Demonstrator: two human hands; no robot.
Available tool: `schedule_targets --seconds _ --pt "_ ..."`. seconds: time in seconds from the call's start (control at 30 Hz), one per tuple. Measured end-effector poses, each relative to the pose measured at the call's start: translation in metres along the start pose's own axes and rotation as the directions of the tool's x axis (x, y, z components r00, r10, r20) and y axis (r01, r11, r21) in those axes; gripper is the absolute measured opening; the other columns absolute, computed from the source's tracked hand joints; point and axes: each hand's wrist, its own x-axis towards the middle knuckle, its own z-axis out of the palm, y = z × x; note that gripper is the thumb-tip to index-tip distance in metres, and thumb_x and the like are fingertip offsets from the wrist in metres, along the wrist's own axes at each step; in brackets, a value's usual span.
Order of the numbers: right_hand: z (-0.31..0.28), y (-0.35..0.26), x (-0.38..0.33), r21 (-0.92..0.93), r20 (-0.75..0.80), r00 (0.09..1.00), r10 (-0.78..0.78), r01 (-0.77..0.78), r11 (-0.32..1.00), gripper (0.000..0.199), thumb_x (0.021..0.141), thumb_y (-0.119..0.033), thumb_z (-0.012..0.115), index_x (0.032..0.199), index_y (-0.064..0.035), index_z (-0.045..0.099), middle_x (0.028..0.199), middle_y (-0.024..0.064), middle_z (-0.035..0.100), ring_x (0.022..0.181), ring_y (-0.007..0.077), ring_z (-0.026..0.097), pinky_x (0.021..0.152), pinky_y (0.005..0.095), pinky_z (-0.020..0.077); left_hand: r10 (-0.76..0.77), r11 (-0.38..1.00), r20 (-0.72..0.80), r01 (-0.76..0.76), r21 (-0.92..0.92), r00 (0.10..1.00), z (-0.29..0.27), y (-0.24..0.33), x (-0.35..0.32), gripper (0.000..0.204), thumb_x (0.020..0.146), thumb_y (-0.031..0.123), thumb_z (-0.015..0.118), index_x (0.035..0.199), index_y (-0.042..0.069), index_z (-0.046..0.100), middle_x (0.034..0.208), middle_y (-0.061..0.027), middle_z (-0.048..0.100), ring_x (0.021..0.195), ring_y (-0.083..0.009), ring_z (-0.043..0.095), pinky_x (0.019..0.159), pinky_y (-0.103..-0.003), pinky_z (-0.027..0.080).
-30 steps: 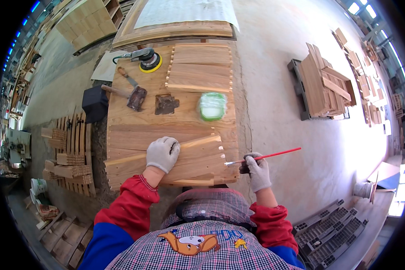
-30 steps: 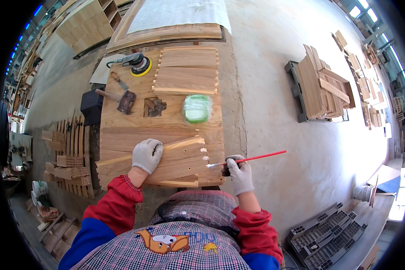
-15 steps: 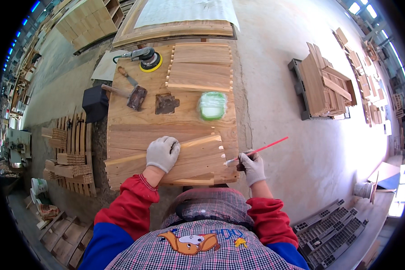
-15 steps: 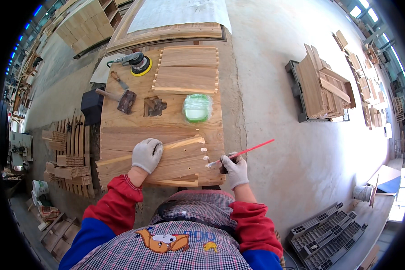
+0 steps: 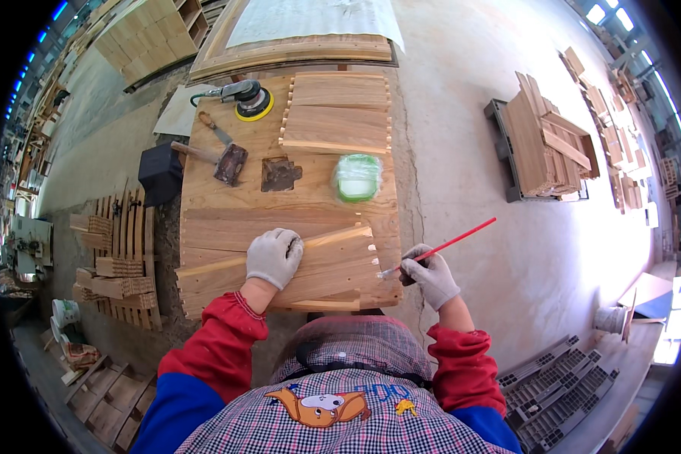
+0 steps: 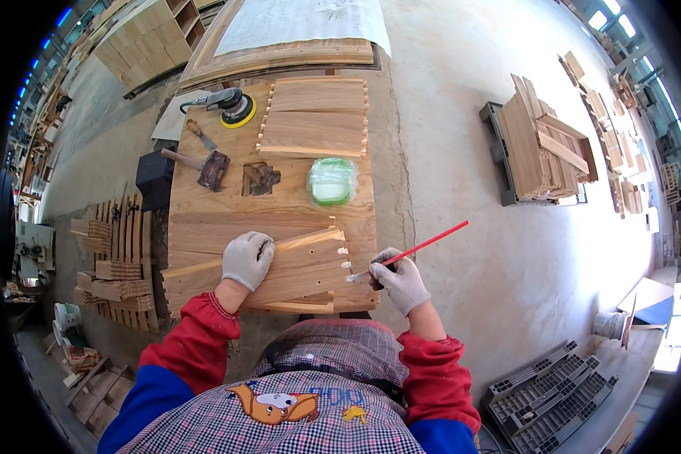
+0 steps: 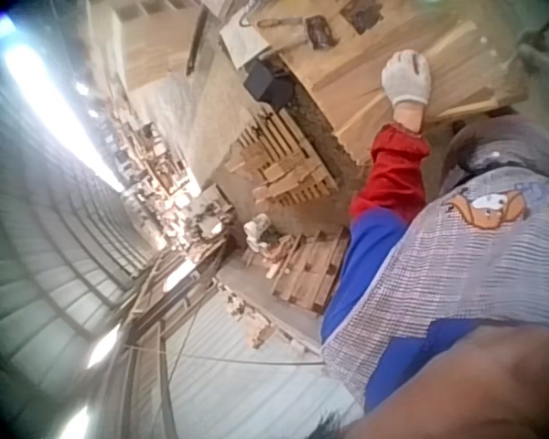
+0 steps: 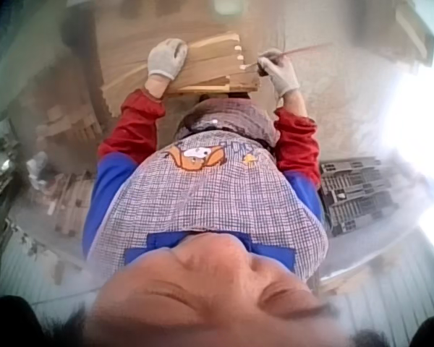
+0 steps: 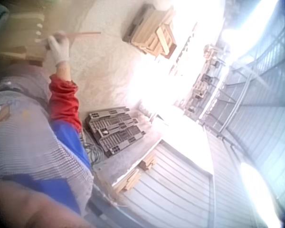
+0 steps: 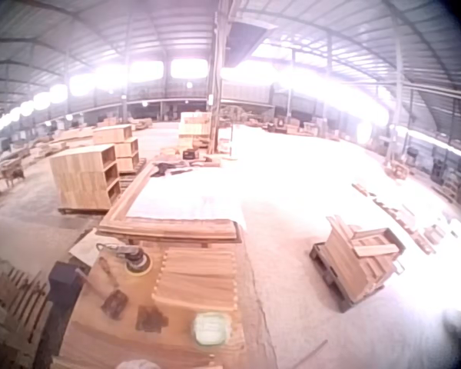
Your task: The person applies glue to the edges of wooden planks using a small brush. They repeatedly dip the brush into a container of white adhesive and carefully coat the finger joints on the wood pieces.
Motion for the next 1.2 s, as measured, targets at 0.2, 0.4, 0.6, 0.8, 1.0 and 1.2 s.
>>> schedule_targets --seconds 0.2,0.4,0.6,0.8,1.0,1.2 --pt "-0.011 -0.013 0.004 -0.098 0.131 0.991 0.04 -0.028 0.995 0.01 0.094 -0.009 0.065 0.1 -0.0016 0.061 0.085 0.0043 0.065 0.076 0.013 0.064 0.072 0.028 0.054 -0.007 1.0 0.007 0.007 -0.001 1.0 0.002 -0.002 0.0 0.016 0.089 0.025 0.063 0.088 0.011 0.069 0.089 -0.0106 0.069 0.086 -0.0342 0.066 0.077 -0.047 0.051" --pt "-0.008 -0.011 0.007 -0.06 0.103 0.994 0.034 -0.028 0.998 0.011 0.094 -0.009 0.066 0.101 -0.001 0.062 0.085 0.0051 0.066 0.077 0.0135 0.065 0.073 0.0286 0.0545 -0.004 1.0 0.007 0.004 -0.003 1.0 -0.002 0.002 0.001 0.016 0.09 0.023 0.063 0.088 0.009 0.07 0.089 -0.0124 0.07 0.085 -0.0362 0.066 0.077 -0.047 0.052" --pt "-0.003 -0.008 0.007 0.044 0.045 0.998 0.046 -0.048 0.998 0.011 0.093 -0.011 0.068 0.095 -0.0027 0.062 0.081 0.0038 0.064 0.072 0.0133 0.064 0.067 0.0287 0.0543 -0.007 1.0 0.014 0.007 -0.011 1.0 -0.001 0.001 0.0 0.016 0.09 0.023 0.063 0.088 0.009 0.07 0.089 -0.0124 0.07 0.085 -0.0362 0.066 0.077 -0.047 0.051" --pt "0.003 0.034 0.017 0.133 -0.206 0.97 0.131 -0.105 0.986 0.019 0.094 -0.019 0.069 0.081 -0.01 0.058 0.063 0.0002 0.055 0.048 0.0121 0.051 0.045 0.0281 0.0424 -0.006 1.0 0.014 0.007 -0.019 1.0 -0.002 0.001 0.001 0.015 0.089 0.022 0.063 0.088 0.009 0.07 0.089 -0.0123 0.069 0.085 -0.036 0.066 0.077 -0.047 0.051" --pt "0.004 0.031 0.023 0.156 -0.318 0.919 0.233 -0.191 0.969 0.021 0.092 -0.02 0.067 0.074 -0.0117 0.059 0.057 -0.0026 0.048 0.043 0.0094 0.042 0.039 0.0275 0.0333 -0.004 1.0 0.011 0.004 -0.014 1.0 -0.001 -0.001 0.0 0.016 0.089 0.026 0.063 0.088 0.011 0.068 0.089 -0.0099 0.069 0.086 -0.0337 0.066 0.076 -0.047 0.051" --pt "0.0 0.015 0.012 0.134 -0.295 0.944 0.146 -0.11 0.985 0.024 0.094 -0.022 0.067 0.075 -0.0119 0.057 0.059 -0.0023 0.049 0.044 0.0089 0.043 0.04 0.0265 0.0343 0.004 1.0 -0.006 -0.004 -0.029 1.0 -0.001 0.0 0.0 0.015 0.088 0.026 0.064 0.088 0.011 0.067 0.088 -0.0098 0.068 0.085 -0.0338 0.065 0.076 -0.047 0.05"
